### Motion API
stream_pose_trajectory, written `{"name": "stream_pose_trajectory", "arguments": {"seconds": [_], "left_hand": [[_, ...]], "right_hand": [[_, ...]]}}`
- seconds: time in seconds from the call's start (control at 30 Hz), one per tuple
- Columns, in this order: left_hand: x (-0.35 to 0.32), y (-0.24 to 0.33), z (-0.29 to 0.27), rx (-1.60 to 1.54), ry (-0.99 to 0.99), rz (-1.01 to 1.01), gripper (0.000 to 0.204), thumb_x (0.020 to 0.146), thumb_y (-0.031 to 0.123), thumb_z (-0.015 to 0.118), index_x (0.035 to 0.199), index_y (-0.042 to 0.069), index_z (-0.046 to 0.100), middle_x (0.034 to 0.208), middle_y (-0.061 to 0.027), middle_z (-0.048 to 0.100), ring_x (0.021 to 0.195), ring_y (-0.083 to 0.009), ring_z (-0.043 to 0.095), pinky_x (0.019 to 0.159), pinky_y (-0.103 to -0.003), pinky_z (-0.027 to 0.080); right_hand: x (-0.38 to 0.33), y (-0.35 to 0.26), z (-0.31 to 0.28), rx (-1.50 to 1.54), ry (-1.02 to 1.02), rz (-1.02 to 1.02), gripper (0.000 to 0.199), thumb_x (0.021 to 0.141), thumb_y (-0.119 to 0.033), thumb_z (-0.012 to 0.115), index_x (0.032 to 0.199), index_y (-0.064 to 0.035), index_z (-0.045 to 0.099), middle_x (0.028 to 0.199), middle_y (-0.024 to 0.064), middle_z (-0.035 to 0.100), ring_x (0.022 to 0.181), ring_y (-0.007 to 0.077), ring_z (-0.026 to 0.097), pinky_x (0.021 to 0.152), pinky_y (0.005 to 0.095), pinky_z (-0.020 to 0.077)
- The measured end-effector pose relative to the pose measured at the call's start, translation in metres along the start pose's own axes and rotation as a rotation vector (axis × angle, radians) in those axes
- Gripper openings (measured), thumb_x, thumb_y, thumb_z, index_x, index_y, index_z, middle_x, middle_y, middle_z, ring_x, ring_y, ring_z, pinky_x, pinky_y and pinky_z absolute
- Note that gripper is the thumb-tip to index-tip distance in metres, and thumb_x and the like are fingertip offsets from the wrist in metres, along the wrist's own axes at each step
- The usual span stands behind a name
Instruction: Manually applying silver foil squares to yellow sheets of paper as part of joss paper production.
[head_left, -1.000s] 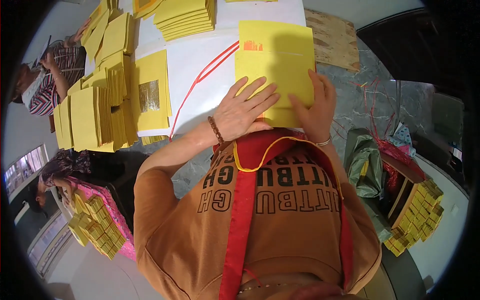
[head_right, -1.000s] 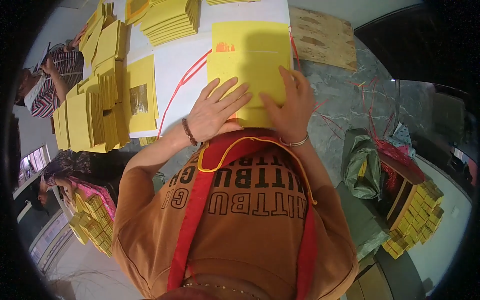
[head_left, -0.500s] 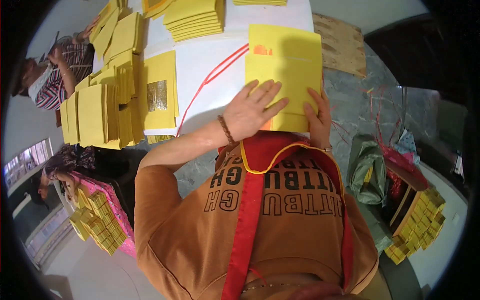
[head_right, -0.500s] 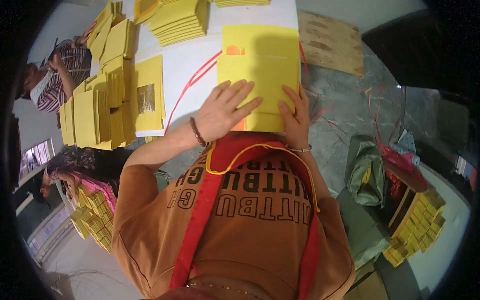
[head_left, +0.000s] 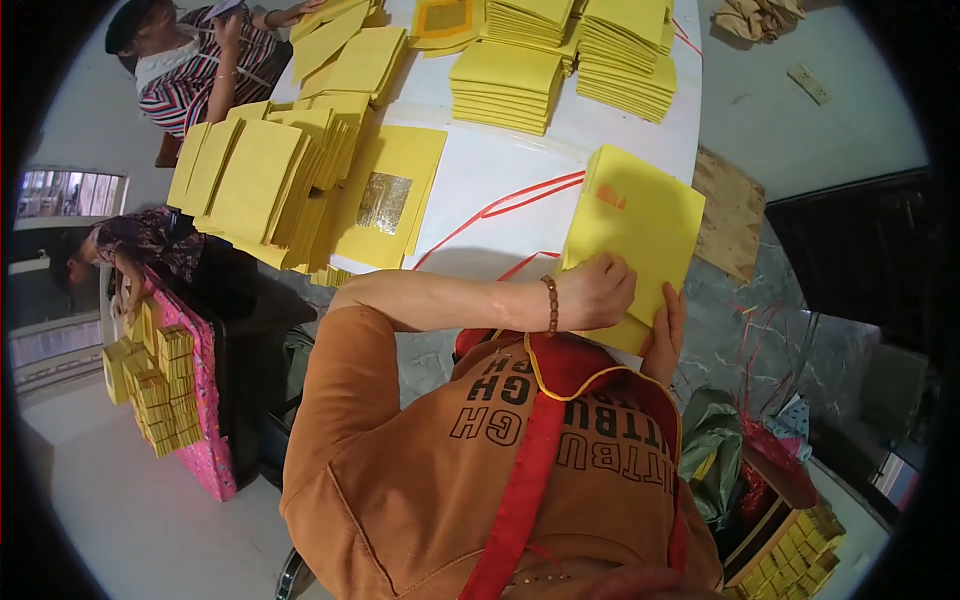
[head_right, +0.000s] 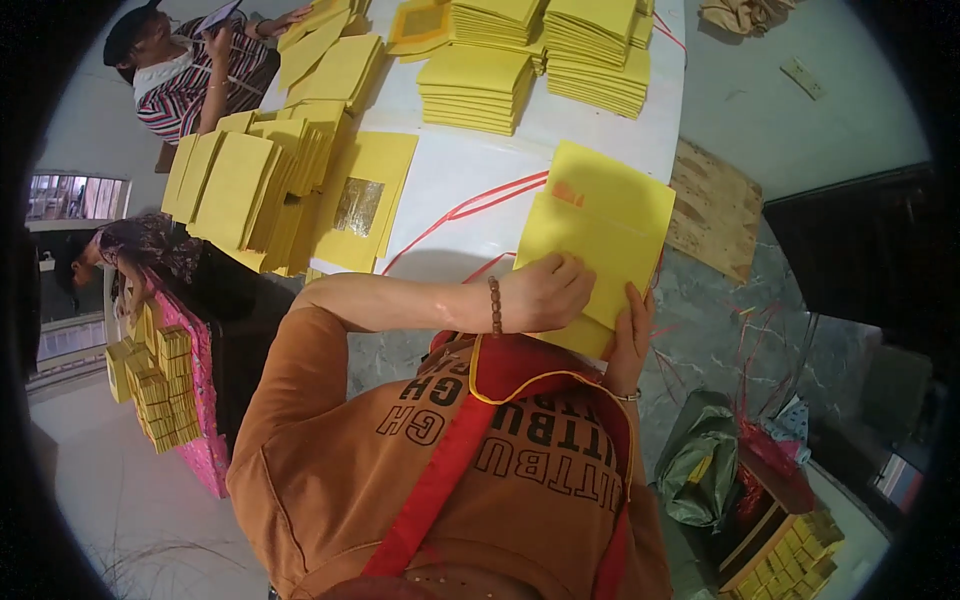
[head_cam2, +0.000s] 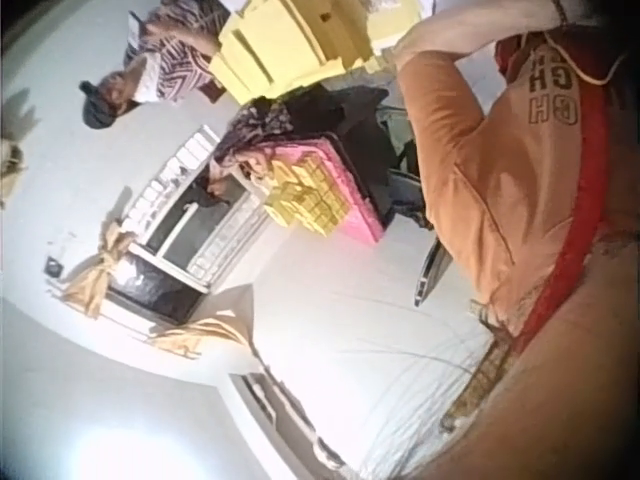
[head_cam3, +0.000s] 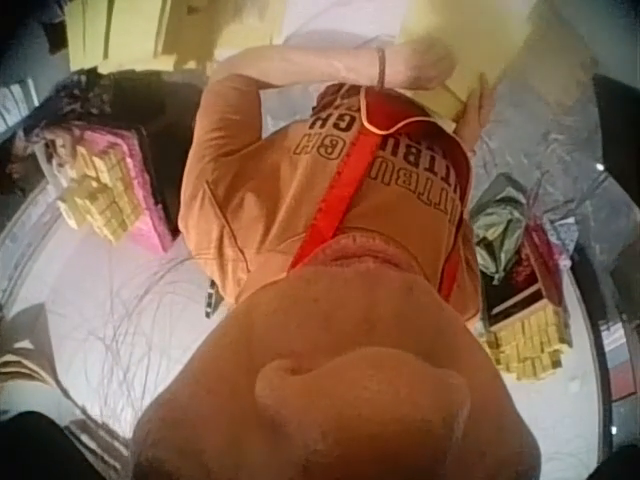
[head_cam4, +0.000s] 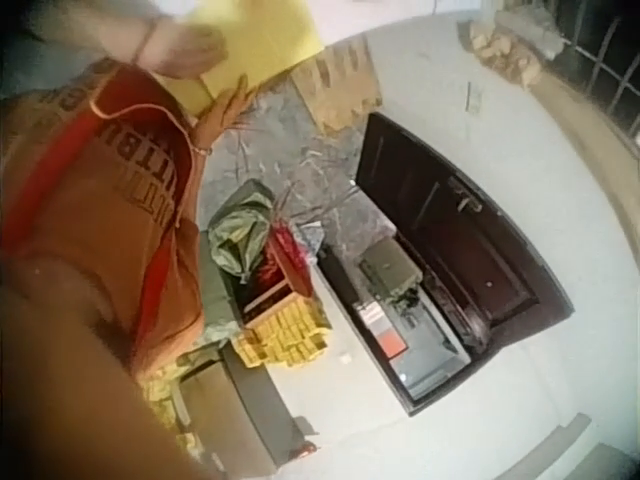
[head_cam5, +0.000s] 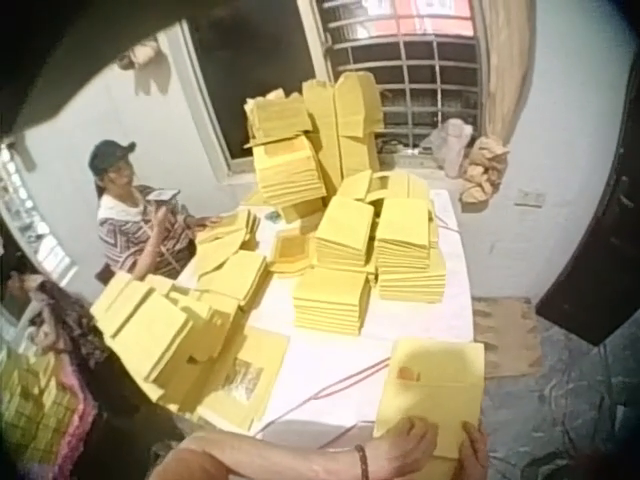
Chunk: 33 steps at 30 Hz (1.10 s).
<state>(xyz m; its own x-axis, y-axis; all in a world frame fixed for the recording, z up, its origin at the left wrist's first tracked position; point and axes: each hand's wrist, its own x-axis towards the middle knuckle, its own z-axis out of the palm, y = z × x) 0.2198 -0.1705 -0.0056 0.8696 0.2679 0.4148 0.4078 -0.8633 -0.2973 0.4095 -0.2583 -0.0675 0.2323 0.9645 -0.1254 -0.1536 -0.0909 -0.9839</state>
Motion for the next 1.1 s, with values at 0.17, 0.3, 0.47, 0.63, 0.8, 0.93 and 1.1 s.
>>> {"name": "stream_pose_trajectory", "arguments": {"seconds": [0.17, 0.3, 0.47, 0.63, 0.8, 0.93, 1.1], "left_hand": [[0.01, -0.051, -0.029, -0.165, 0.201, -0.078, 0.03, 0.067, 0.015, 0.056, 0.093, 0.002, 0.06, 0.087, -0.0066, 0.057, 0.078, -0.0191, 0.054, 0.061, -0.029, 0.043], [-0.004, -0.129, -0.025, -0.051, 0.363, -0.226, 0.034, 0.071, 0.013, 0.055, 0.104, 0.009, 0.059, 0.081, -0.0014, 0.057, 0.078, -0.0172, 0.055, 0.065, -0.031, 0.041], [-0.052, -0.219, 0.026, 0.01, 0.117, -0.39, 0.04, 0.075, 0.006, 0.052, 0.113, 0.015, 0.058, 0.109, -0.0012, 0.062, 0.098, -0.0184, 0.056, 0.079, -0.034, 0.04], [-0.072, -0.263, 0.076, 0.056, -0.007, -0.492, 0.047, 0.074, 0.001, 0.054, 0.117, 0.019, 0.057, 0.112, 0.0001, 0.061, 0.102, -0.0184, 0.054, 0.083, -0.035, 0.037], [-0.098, -0.288, 0.114, 0.03, -0.204, -0.52, 0.047, 0.083, 0.012, 0.052, 0.126, 0.03, 0.049, 0.117, -0.0002, 0.058, 0.108, -0.0189, 0.051, 0.092, -0.035, 0.035], [-0.096, -0.29, 0.116, 0.004, -0.267, -0.484, 0.051, 0.081, 0.012, 0.054, 0.128, 0.03, 0.047, 0.124, -0.0009, 0.054, 0.113, -0.0196, 0.048, 0.094, -0.037, 0.033], [-0.095, -0.284, 0.123, -0.165, -0.502, -0.588, 0.064, 0.077, 0.0, 0.052, 0.133, 0.03, 0.04, 0.136, -0.0031, 0.043, 0.123, -0.0229, 0.04, 0.098, -0.043, 0.031]], "right_hand": [[0.005, -0.022, 0.005, 0.252, 0.192, 0.069, 0.049, 0.097, -0.026, 0.039, 0.139, -0.0044, 0.028, 0.143, 0.0099, 0.028, 0.127, 0.021, 0.033, 0.102, 0.0327, 0.0299], [0.012, -0.032, 0.0, -0.043, 0.111, 0.046, 0.052, 0.096, -0.027, 0.042, 0.14, -0.0034, 0.027, 0.14, 0.0112, 0.032, 0.123, 0.0213, 0.039, 0.099, 0.0339, 0.0344], [0.018, -0.012, -0.008, 0.032, 0.042, 0.125, 0.052, 0.095, -0.023, 0.045, 0.139, -0.0016, 0.028, 0.137, 0.0123, 0.037, 0.12, 0.02, 0.041, 0.097, 0.0334, 0.0362], [0.016, -0.017, -0.002, 0.058, 0.098, 0.194, 0.05, 0.094, -0.022, 0.046, 0.137, -0.0017, 0.032, 0.137, 0.0108, 0.038, 0.119, 0.0192, 0.043, 0.096, 0.0331, 0.038], [0.017, -0.013, -0.006, 0.058, 0.095, 0.205, 0.049, 0.094, -0.022, 0.046, 0.137, -0.0015, 0.032, 0.137, 0.0116, 0.037, 0.119, 0.0195, 0.043, 0.095, 0.0328, 0.0386], [0.016, -0.016, -0.004, 0.061, 0.122, 0.247, 0.05, 0.094, -0.021, 0.046, 0.137, -0.0005, 0.032, 0.137, 0.0125, 0.037, 0.118, 0.0195, 0.044, 0.095, 0.0317, 0.0386], [0.014, -0.016, 0.001, 0.104, 0.162, 0.258, 0.05, 0.094, -0.021, 0.047, 0.136, 0.0004, 0.032, 0.134, 0.0115, 0.04, 0.115, 0.0186, 0.045, 0.092, 0.0307, 0.0402]]}}
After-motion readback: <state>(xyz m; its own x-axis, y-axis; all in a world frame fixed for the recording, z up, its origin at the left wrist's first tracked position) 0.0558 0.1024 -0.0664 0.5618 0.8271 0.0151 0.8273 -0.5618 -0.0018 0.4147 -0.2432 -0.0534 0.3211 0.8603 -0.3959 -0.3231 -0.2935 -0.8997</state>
